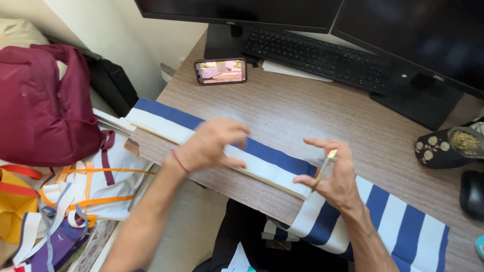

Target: Cutting a striped blue and white fabric with scissors on a desk

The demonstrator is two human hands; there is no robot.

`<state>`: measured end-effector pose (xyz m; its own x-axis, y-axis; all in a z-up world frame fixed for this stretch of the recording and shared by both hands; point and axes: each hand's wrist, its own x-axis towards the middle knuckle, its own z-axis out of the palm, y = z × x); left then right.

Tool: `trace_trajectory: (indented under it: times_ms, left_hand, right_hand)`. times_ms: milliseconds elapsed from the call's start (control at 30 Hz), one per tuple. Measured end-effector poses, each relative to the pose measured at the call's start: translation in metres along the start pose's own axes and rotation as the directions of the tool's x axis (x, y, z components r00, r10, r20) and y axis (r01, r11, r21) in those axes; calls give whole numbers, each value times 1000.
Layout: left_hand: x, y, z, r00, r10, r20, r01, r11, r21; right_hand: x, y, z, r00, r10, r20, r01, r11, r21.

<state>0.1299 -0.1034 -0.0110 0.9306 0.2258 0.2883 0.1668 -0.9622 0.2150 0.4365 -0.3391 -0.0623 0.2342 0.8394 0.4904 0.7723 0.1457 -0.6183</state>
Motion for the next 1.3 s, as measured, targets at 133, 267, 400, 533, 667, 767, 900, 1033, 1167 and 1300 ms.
trace_trajectory:
  times_ms: [133, 267, 400, 533, 667, 767, 900, 1033, 1167, 1300]
  left_hand:
    - [4, 99, 46, 961, 155, -230, -170, 984, -48]
    - [-21, 179, 75, 972, 191, -138, -202, 977, -73]
    - [-26, 221, 87, 968, 112, -226, -125, 991, -42]
    - [-15, 252, 100, 964, -155, -216, 169, 985, 44]
    - [-4, 259, 124, 950, -234, -208, 223, 972, -78]
    - [0, 266, 128, 960, -221, -172, 198, 970, -139]
    - [3, 264, 110, 952, -167, -256, 129, 979, -157]
    - [14, 245, 94, 915, -155, -372, 116, 985, -126]
    - [33, 178, 104, 953, 38, -301, -36, 999, 10]
    - [37, 71, 57, 931, 329, -157, -329, 944, 23]
  right_hand:
    - [7, 2, -21, 991, 42, -129, -5, 962, 273]
    - [2, -6, -36, 967, 152, -206, -46, 894, 446]
    - [-4, 6, -43, 968, 166, -190, -53, 868, 494]
    - [-7, 0, -47, 964, 177, -199, -24, 802, 596]
    - [-11, -3, -50, 968, 164, -187, -6, 767, 642]
    - [-26, -16, -60, 980, 152, -128, -29, 748, 663]
    - [-77, -51, -92, 983, 180, -22, -156, 900, 408]
    - [-127, -72, -96, 974, 167, -150, -168, 986, 10]
    - [-169, -36, -85, 939, 340, -50, -342, 905, -253]
    - [-185, -29, -83, 862, 505, -45, -502, 838, -213]
